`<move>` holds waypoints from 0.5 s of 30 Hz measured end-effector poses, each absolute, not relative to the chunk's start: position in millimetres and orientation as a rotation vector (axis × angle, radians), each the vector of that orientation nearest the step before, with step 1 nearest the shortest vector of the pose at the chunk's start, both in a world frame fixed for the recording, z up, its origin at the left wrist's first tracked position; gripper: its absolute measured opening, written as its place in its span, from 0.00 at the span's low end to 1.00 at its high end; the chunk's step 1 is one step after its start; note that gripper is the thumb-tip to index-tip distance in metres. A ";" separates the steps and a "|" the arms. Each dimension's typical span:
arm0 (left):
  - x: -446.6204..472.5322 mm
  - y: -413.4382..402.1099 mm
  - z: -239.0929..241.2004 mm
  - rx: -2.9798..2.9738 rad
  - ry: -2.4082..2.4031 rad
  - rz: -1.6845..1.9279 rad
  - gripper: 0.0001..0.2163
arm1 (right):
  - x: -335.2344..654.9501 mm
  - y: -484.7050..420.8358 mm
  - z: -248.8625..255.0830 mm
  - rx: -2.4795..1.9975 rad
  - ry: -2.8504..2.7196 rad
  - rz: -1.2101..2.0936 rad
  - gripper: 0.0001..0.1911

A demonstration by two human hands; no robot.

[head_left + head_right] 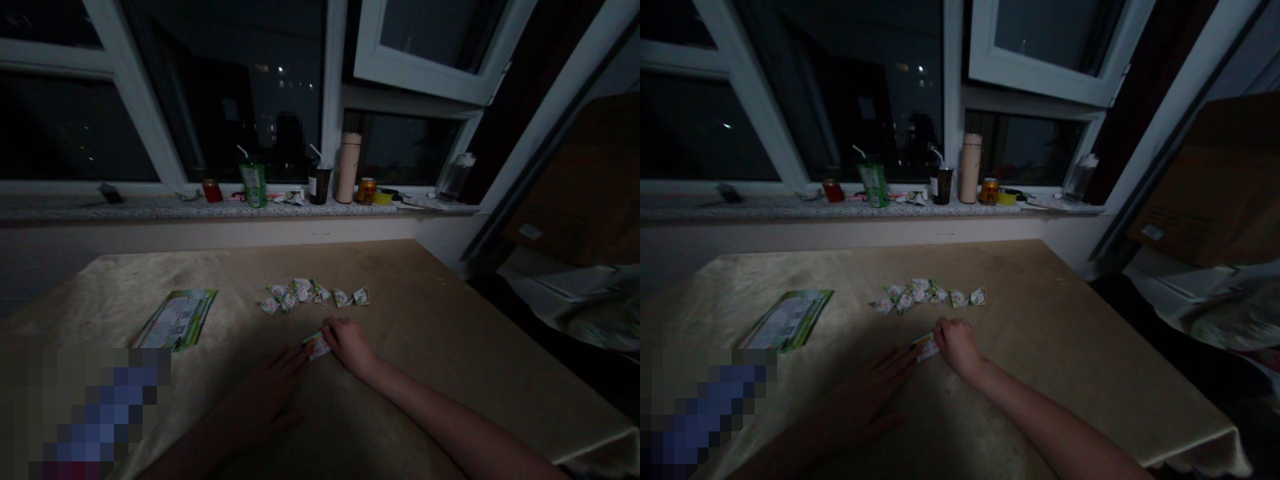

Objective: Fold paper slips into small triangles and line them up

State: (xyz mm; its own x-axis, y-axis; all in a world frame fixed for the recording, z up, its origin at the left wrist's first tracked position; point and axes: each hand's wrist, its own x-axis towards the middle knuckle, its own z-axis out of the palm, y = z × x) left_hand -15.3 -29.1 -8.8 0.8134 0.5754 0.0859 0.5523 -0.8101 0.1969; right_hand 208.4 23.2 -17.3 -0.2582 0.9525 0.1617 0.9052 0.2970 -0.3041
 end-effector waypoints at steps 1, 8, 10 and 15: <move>-15.8 -29.0 -9.3 2.831 0.889 0.209 0.38 | 208.1 23.3 -16.7 -1.685 -2.261 0.211 0.11; -16.1 -29.1 -7.8 2.793 0.922 0.156 0.38 | 204.6 22.8 -13.8 -1.732 -2.274 0.196 0.11; -16.0 -29.4 -7.6 2.794 0.922 0.146 0.38 | 203.1 22.8 -13.7 -1.758 -2.281 0.177 0.11; -14.8 -30.3 -8.6 2.788 0.914 0.182 0.40 | 200.4 23.6 -11.4 -1.781 -2.332 0.159 0.10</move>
State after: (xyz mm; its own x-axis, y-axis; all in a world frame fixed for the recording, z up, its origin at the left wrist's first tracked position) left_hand -14.8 -30.3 -8.6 0.8009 0.5964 0.0536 0.5717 -0.7881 0.2283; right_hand 200.4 23.6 -11.4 -0.2521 0.9630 0.0950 0.9413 0.2668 -0.2070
